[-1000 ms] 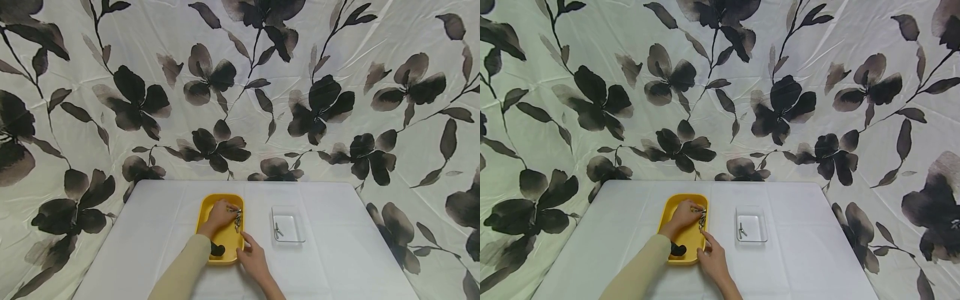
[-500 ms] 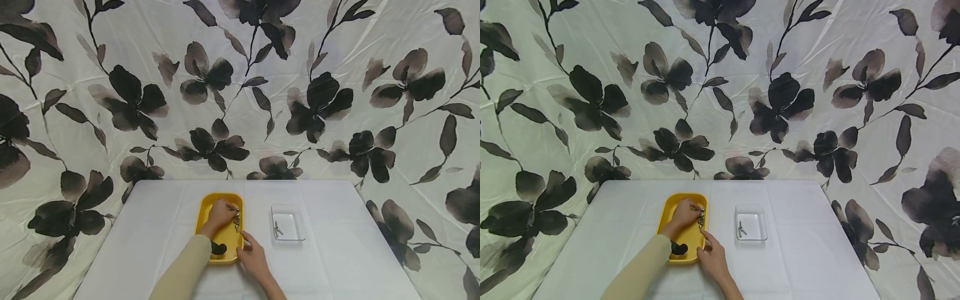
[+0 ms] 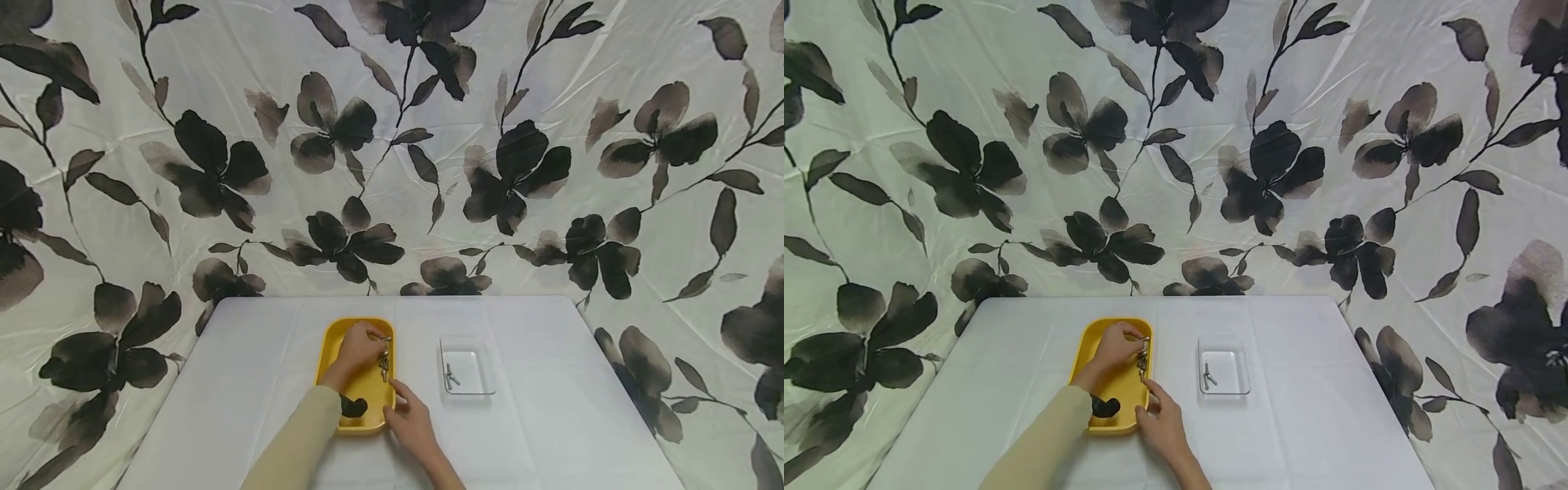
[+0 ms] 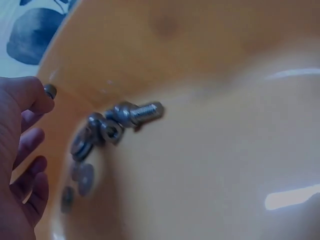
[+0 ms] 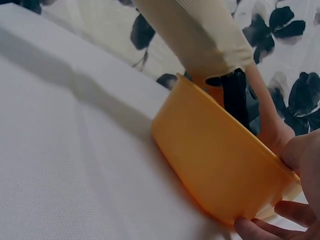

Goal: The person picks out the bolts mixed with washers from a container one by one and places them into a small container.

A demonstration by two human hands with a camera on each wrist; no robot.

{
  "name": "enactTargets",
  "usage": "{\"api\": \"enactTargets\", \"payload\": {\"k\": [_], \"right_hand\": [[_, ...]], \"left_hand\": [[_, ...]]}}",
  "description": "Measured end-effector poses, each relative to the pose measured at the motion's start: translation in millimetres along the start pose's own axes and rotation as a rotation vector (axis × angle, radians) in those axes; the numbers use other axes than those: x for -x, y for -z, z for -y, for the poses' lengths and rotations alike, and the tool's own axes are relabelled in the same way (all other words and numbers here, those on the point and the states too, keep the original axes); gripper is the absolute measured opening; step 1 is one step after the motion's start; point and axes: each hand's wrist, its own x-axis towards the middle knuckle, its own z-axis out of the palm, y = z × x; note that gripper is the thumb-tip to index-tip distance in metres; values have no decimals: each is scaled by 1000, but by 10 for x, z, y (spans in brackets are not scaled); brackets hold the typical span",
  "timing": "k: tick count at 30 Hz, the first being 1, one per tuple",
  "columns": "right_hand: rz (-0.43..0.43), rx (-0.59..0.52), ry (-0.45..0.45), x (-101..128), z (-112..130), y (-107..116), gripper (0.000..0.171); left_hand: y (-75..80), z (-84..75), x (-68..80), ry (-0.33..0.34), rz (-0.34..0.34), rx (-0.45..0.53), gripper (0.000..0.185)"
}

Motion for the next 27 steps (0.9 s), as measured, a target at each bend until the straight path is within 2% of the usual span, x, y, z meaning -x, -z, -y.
{"api": "enactTargets", "payload": {"k": [11, 21, 27], "right_hand": [[35, 49, -13, -11, 32, 19, 53], [59, 68, 12, -51, 69, 66, 55], [69, 66, 29, -86, 70, 142, 48]], "left_hand": [[171, -252, 96, -55, -28, 13, 7], [252, -295, 165, -122, -69, 6, 4], [271, -337, 229, -167, -76, 3, 4]]}}
